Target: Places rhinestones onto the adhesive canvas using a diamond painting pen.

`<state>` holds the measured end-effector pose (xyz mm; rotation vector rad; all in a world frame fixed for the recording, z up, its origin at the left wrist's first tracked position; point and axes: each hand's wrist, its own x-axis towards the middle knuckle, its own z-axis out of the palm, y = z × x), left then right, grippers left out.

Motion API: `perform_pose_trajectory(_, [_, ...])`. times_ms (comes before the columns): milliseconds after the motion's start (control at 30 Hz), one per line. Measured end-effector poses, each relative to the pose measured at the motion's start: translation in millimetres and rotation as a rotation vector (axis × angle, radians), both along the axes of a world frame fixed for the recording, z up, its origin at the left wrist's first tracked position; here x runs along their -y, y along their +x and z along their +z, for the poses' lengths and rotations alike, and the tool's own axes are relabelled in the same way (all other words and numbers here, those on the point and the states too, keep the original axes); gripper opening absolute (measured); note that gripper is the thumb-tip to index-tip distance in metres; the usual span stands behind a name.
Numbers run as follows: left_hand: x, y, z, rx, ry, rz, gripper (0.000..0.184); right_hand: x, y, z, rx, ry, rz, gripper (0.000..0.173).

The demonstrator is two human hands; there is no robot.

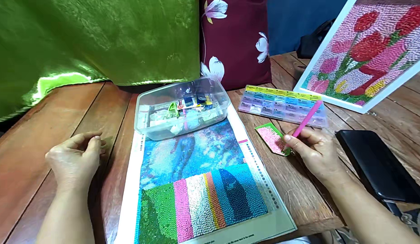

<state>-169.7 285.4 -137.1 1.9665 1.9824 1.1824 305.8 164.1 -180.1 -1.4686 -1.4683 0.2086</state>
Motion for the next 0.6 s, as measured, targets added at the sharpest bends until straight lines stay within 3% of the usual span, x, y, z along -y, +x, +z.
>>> perform_pose_trajectory(600, [-5,-11,-10,0.025,0.016,-0.023,0.033,1,-2,1,0.027,-0.003,-0.009,0.017])
